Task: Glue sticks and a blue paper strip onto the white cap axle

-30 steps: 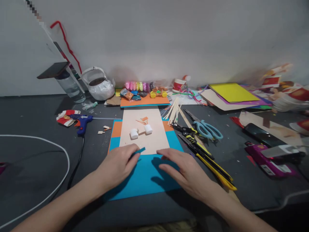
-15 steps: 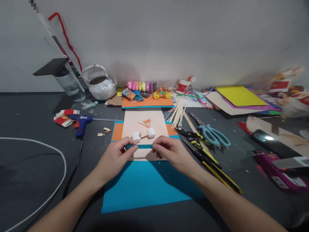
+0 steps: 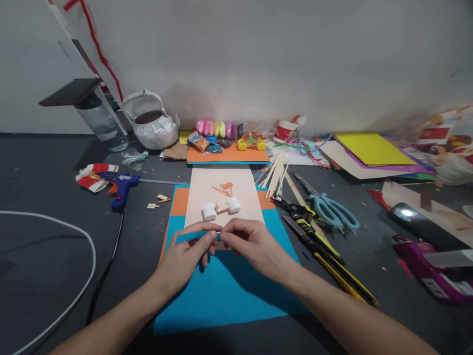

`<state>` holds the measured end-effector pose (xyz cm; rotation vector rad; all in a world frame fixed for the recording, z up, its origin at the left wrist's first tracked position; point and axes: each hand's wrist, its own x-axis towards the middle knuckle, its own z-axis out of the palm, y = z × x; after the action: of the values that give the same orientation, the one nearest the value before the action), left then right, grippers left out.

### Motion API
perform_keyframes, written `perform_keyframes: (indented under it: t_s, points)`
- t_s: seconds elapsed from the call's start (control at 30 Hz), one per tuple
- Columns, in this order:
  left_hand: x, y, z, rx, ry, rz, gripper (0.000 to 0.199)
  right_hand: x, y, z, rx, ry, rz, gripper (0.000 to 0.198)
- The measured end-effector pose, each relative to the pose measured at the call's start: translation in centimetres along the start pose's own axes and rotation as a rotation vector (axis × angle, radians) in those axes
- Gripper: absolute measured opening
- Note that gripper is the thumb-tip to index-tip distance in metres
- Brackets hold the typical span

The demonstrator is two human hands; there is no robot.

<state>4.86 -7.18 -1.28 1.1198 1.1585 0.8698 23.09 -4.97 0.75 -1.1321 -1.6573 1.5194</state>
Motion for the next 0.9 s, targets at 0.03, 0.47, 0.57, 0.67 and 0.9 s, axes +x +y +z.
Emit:
perform_keyframes:
  t_s: [0.03,0.47,0.57,0.67,0.9]
  points:
    - [0.0,0.0,-0.1,0.013,0.028,0.001,0.037,0.2,-0.1,-0.1,-0.076,0.007,-0.026,0.03]
    - [0.2,-0.1,-1.3,-0.021,-0.075,-0.101,0.036,3.4,1.6,-2.6,-1.212,0.122,-0.191,0.016]
    - [0.2,-0.2,-1.4,-0.006,-0.078,-0.091,0.034,0.9,1.4,-0.8,-1.233,0.181,-0.155,0.019]
    - [0.0,-0.3,-1.5,0.029,-0.114,-0.079,0.036,-1.6,1.6,0.9,-1.233,0.195,-0.178,0.022]
    - [-0.6,-0.1,-1.2,0.128,-0.154,-0.036,0.032,-3.5,0.0,1.1,-0.841,0.1,-0.203,0.018]
